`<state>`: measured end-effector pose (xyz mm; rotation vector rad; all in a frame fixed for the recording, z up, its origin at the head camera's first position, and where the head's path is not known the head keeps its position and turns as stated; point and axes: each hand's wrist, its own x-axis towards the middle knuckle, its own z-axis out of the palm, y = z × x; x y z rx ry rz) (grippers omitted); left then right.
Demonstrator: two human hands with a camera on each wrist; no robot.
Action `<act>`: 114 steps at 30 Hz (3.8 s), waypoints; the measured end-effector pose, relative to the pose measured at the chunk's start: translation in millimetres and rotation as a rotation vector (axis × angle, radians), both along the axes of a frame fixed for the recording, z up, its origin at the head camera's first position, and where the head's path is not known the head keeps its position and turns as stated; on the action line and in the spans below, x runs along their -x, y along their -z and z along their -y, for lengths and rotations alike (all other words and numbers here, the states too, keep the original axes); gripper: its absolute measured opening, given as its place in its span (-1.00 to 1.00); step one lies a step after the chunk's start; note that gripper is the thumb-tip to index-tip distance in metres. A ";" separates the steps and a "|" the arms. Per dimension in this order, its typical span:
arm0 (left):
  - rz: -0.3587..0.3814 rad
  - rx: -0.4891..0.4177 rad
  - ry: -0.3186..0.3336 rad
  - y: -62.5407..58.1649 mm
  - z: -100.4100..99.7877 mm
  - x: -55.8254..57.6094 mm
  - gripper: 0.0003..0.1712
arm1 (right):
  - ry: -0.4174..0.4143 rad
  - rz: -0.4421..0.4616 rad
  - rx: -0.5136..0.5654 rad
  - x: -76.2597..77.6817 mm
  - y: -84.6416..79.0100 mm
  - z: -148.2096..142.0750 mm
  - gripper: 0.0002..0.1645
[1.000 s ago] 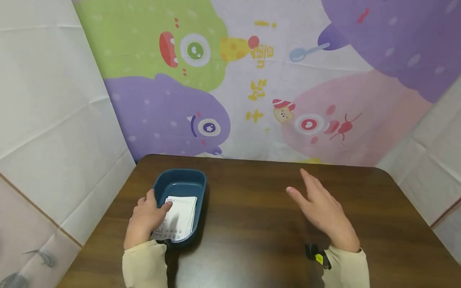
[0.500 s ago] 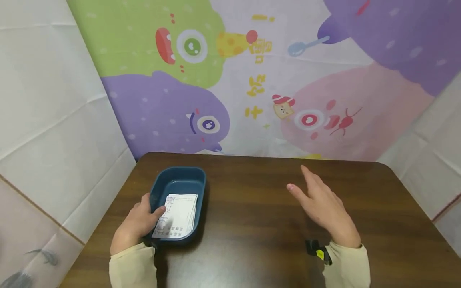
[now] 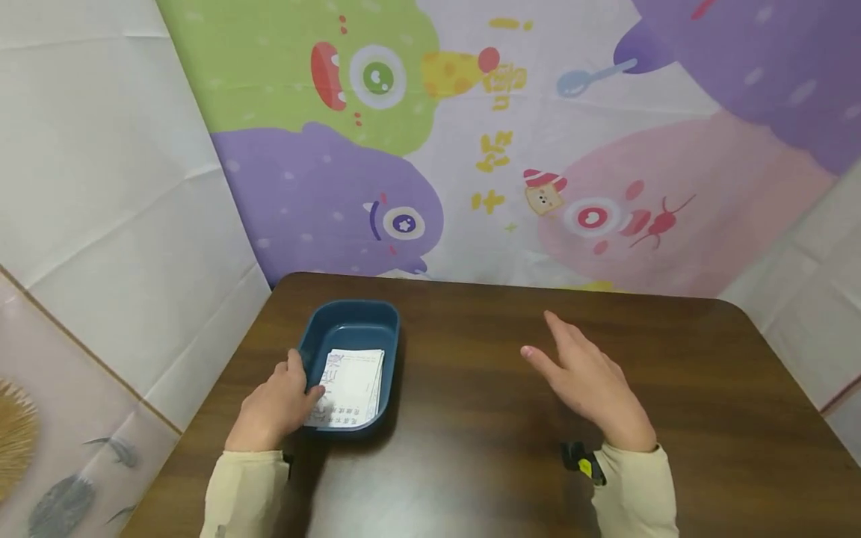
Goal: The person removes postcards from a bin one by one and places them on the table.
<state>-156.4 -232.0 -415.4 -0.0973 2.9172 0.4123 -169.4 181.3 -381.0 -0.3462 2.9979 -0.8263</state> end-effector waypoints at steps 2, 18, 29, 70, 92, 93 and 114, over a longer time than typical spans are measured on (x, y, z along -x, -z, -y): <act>-0.016 0.008 0.004 3.5 -1.0 10.3 -0.08 | -0.008 -0.008 -0.009 1.4 -0.1 6.6 0.05; -0.206 -0.055 -0.179 57.5 12.5 36.7 -0.33 | -0.318 -0.253 0.030 30.8 36.7 184.8 -0.76; -0.268 -0.009 -0.166 59.5 4.4 29.8 -0.29 | -0.323 -0.311 -0.486 55.1 94.2 258.3 -0.42; -0.245 -0.029 -0.192 54.2 1.8 27.9 -0.24 | -0.302 -0.457 -0.198 55.4 95.0 251.1 -0.19; -0.229 -0.030 -0.208 55.0 4.8 24.6 -0.22 | -0.368 -0.741 -0.110 46.9 99.2 253.7 -0.25; -0.226 -0.028 -0.211 55.3 4.5 24.4 -0.21 | -0.364 -0.721 -0.113 46.3 99.5 253.5 -0.26; -0.283 -0.023 -0.253 57.5 -1.8 24.9 -0.46 | -0.222 -0.642 0.666 57.0 58.5 208.8 -0.66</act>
